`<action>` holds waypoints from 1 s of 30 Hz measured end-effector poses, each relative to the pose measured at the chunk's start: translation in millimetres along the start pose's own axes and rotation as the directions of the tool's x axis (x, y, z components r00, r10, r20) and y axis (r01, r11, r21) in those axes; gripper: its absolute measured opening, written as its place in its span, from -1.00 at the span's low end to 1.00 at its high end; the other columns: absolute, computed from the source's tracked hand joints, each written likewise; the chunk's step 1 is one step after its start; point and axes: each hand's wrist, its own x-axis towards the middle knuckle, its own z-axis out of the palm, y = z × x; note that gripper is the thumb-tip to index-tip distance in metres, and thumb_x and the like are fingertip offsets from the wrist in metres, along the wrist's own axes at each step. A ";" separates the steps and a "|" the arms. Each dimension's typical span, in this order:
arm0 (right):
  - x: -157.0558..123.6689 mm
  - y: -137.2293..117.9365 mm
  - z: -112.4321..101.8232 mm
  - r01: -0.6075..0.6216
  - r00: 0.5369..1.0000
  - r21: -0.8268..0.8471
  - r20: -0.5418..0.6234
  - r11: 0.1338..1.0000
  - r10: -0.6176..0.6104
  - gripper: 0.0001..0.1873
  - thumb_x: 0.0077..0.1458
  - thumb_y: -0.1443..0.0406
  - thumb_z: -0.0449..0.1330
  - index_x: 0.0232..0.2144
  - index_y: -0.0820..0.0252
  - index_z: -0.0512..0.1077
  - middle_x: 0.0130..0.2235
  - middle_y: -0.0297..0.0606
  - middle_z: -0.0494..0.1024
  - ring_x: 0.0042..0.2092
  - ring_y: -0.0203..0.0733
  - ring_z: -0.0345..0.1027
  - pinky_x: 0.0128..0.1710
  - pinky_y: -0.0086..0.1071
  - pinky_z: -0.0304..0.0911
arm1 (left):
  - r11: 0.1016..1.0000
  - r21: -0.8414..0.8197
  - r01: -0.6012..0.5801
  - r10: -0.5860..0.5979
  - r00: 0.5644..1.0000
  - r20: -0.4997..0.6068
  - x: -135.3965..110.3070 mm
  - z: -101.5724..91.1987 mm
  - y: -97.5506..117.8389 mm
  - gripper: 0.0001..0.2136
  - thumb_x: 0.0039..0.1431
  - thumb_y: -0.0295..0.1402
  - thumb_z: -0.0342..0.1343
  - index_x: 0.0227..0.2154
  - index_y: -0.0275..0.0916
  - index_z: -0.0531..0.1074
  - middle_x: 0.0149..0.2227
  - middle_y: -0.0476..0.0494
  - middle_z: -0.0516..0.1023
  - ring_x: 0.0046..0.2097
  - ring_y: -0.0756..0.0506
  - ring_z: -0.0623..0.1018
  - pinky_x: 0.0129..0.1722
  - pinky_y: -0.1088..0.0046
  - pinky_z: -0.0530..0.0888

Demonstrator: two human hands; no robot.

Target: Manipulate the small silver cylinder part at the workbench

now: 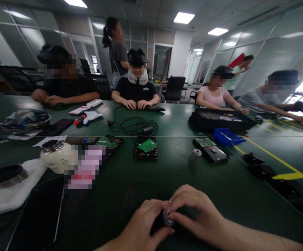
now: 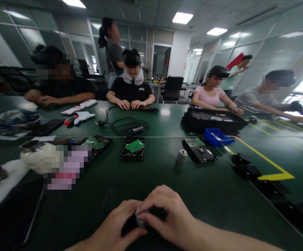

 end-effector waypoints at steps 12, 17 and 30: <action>-2.7 -9.0 -10.7 -0.018 1.000 -0.081 0.006 0.997 0.018 -0.56 0.04 0.26 0.30 0.01 0.08 0.41 -0.39 -0.29 0.50 -0.41 -0.23 0.33 -0.45 -0.40 0.26 | 1.000 0.007 0.020 -0.020 1.000 0.010 0.8 -0.7 0.3 -0.61 0.14 -0.39 0.22 0.05 -0.16 0.37 0.03 -0.14 0.51 0.05 -0.18 0.47 0.09 0.25 0.39; -4.1 -7.2 -16.5 -0.023 0.989 -0.090 0.141 0.996 0.036 -0.70 0.09 0.21 0.25 -0.10 0.11 0.50 -0.46 -0.31 0.47 -0.45 -0.26 0.30 -0.45 -0.40 0.21 | 1.000 0.002 0.022 -0.022 0.999 0.026 -0.4 -0.3 -0.4 -0.60 0.13 -0.43 0.22 0.05 -0.15 0.37 0.04 -0.13 0.50 0.06 -0.16 0.45 0.10 0.26 0.38; 6.4 2.7 -10.3 -0.091 0.977 -0.076 0.184 0.993 0.104 -0.81 0.16 0.16 0.22 -0.28 0.08 0.59 -0.52 -0.36 0.45 -0.48 -0.33 0.27 -0.49 -0.46 0.13 | 0.999 0.026 0.023 -0.025 0.998 0.052 3.0 -1.5 -1.3 -0.66 0.08 -0.40 0.25 -0.06 -0.22 0.42 -0.03 -0.17 0.54 0.00 -0.20 0.49 0.04 0.25 0.42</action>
